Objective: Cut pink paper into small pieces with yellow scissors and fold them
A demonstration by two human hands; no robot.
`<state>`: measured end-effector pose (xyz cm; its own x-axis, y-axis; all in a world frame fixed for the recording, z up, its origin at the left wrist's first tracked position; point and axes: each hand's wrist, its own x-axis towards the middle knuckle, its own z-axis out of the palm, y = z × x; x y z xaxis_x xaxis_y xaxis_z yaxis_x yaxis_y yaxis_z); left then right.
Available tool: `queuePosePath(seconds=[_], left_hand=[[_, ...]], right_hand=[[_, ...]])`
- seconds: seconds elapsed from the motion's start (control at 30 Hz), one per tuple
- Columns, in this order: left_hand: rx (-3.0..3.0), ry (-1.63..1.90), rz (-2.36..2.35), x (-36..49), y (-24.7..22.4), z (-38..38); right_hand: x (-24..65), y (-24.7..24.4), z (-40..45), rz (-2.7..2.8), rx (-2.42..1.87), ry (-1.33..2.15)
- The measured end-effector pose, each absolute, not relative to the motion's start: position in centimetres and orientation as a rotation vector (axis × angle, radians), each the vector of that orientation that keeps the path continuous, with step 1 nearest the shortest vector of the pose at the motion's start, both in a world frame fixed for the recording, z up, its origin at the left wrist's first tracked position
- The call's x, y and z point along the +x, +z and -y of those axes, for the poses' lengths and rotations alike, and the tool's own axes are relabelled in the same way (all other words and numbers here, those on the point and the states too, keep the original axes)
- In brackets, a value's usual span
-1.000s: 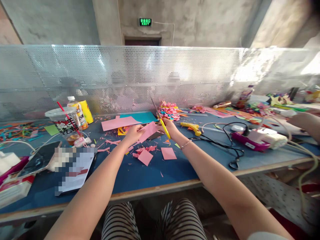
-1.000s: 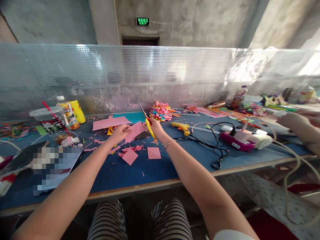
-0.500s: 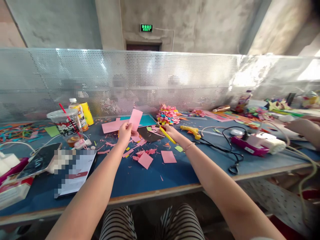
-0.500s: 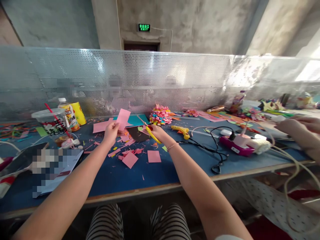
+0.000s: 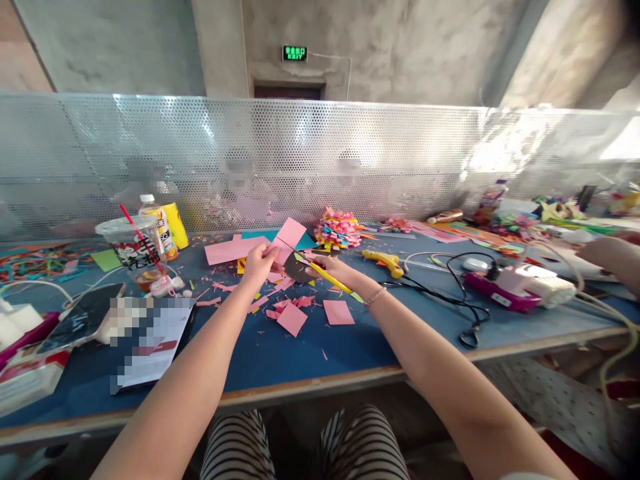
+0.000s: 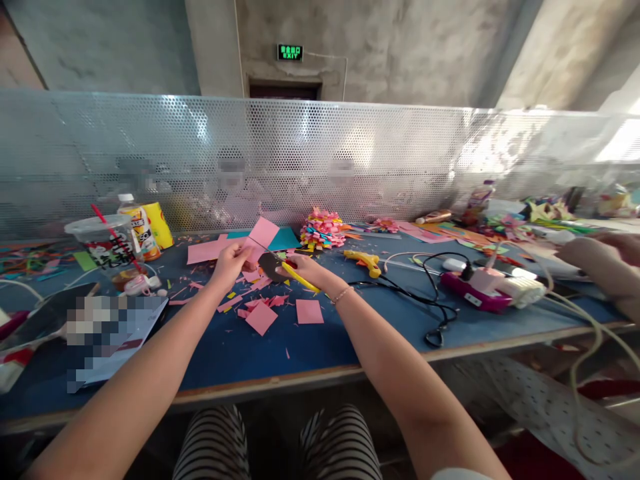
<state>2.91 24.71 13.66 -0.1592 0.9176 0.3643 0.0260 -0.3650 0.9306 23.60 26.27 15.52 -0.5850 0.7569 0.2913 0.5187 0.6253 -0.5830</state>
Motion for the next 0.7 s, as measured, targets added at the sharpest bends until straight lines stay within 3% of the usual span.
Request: queuePosePath(seconds=[0.7], left_hand=[[1.121,1.630,-0.999,2.4,14.1,-24.9]], right_hand=[[22.7,14.8,-27.1,2.400,-1.104,0.256]])
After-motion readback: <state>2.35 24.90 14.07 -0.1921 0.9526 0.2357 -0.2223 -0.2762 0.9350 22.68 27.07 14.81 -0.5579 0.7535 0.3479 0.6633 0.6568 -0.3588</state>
